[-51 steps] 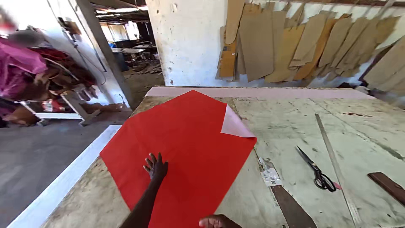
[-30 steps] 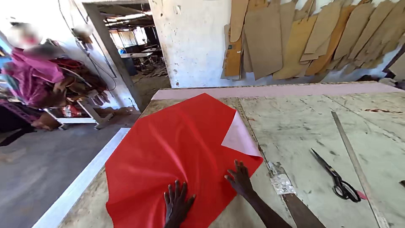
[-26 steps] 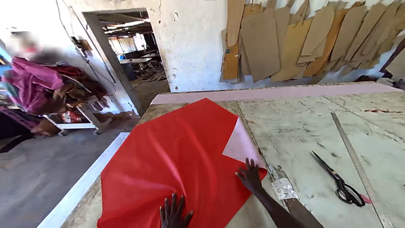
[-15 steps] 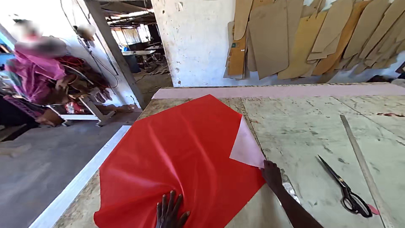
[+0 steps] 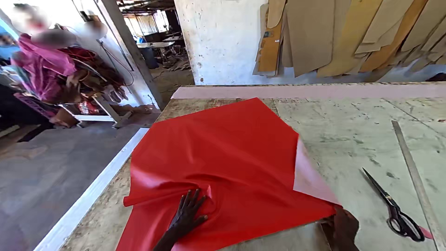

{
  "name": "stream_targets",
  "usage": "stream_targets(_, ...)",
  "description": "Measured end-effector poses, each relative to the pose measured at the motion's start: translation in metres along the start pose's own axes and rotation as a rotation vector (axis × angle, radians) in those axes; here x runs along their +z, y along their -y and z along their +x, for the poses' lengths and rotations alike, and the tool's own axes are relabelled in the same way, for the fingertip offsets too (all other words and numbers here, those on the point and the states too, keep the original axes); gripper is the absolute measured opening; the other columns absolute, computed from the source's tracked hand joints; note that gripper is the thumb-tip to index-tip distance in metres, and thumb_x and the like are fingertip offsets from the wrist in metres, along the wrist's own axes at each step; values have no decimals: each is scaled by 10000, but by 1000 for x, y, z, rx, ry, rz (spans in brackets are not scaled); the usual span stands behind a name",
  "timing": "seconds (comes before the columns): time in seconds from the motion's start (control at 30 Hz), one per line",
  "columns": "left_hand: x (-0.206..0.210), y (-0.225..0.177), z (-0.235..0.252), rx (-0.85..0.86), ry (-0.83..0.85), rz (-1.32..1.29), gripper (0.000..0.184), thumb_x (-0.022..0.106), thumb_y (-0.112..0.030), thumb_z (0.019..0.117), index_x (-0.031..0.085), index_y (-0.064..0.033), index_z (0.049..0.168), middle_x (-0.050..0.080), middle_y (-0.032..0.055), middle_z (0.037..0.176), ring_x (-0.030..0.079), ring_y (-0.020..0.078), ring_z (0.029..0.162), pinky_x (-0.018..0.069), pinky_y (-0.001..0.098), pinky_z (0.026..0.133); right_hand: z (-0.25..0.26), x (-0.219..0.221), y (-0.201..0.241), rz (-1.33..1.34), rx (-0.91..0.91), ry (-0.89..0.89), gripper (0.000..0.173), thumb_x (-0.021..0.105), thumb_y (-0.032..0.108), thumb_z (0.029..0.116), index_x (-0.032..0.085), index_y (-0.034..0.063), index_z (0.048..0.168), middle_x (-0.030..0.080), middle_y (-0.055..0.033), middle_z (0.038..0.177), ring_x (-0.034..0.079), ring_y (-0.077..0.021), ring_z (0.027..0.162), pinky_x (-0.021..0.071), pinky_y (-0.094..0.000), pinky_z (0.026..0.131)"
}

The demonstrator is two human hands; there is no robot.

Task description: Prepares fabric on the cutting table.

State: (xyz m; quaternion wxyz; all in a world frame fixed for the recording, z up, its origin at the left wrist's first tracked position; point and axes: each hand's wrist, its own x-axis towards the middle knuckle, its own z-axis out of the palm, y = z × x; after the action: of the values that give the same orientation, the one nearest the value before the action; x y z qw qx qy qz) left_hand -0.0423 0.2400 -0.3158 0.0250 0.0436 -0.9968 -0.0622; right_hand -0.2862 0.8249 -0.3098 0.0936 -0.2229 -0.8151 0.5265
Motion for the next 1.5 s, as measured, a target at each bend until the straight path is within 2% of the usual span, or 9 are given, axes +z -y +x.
stream_targets(0.1, -9, 18, 23, 36, 13, -23, 831, 343, -842, 910, 349, -377, 1599, 174, 42, 1724, 95, 363, 1588, 91, 647, 1254, -40, -39, -23, 88, 107, 56, 303, 610, 273, 996, 634, -28, 1021, 667, -133, 731, 642, -231, 549, 571, -436, 508)
stream_targets(0.23, -3, 42, 37, 88, -19, -37, 777, 359, -812, 930, 368, -397, 1587, 187, -4, 1722, 101, 324, 1593, 94, 629, 1264, -57, -70, -34, -40, 29, 124, 588, 678, 231, 959, 426, 4, 1440, 684, -201, 915, 693, -289, 650, 608, -484, 561)
stream_targets(0.37, 0, 55, 30, 19, -41, -11, 752, 342, -804, 938, 393, -406, 1573, 222, -10, 1712, 151, 343, 1582, 129, 649, 1248, -54, -78, -48, -287, -32, 146, 346, 567, 323, 1014, 669, 22, 1150, 709, -162, 905, 698, -306, 736, 598, -550, 678)
stream_targets(0.53, -2, 58, 7, -240, -90, -45, 736, 349, -779, 950, 443, -371, 1555, 298, 14, 1687, 203, 427, 1554, 149, 739, 1186, -89, -87, -34, -9, 209, 233, 291, 513, 241, 1062, 625, -24, 1104, 713, -150, 827, 688, -250, 614, 589, -412, 540)
stream_targets(0.7, 7, 44, -8, -367, -153, -5, 700, 258, -727, 1001, 401, -362, 1581, 271, 50, 1696, 188, 430, 1557, 115, 734, 1198, -99, -77, -26, -456, -525, 85, 426, 579, 376, 1002, 658, 38, 1248, 641, -194, 1289, 610, -350, 1217, 512, -548, 1020)
stream_targets(0.83, 8, 47, -11, -353, -162, 21, 734, 252, -749, 988, 383, -352, 1591, 257, 44, 1701, 190, 420, 1558, 135, 721, 1200, -80, -32, -38, -521, -857, 198, 653, 502, 586, 1001, 624, 78, 1394, 494, -216, 1527, 458, -389, 1428, 378, -557, 1179)
stream_targets(0.97, 7, 66, -18, -333, -170, 30, 746, 245, -768, 977, 383, -364, 1588, 270, 20, 1697, 193, 398, 1562, 144, 721, 1199, -70, -45, -55, -776, -622, 169, 876, 380, 735, 969, 479, 68, 1528, 393, -281, 1580, 353, -480, 1473, 271, -673, 1187)
stream_targets(1.2, 8, 101, -24, -273, -208, -43, 802, 258, -808, 947, 400, -343, 1585, 298, 43, 1686, 219, 430, 1548, 132, 747, 1182, -103, -61, -48, -952, -516, 216, 806, 348, 717, 992, 516, 122, 1508, 414, -132, 1615, 364, -319, 1504, 277, -600, 1206)
stream_targets(1.5, -2, 106, -33, -251, -128, -80, 785, 354, -746, 979, 372, -272, 1605, 274, 107, 1689, 173, 464, 1551, 85, 760, 1181, -131, -61, -61, -897, -508, 111, 732, 369, 665, 1012, 546, 131, 1480, 393, -110, 1629, 327, -299, 1523, 269, -603, 1204)
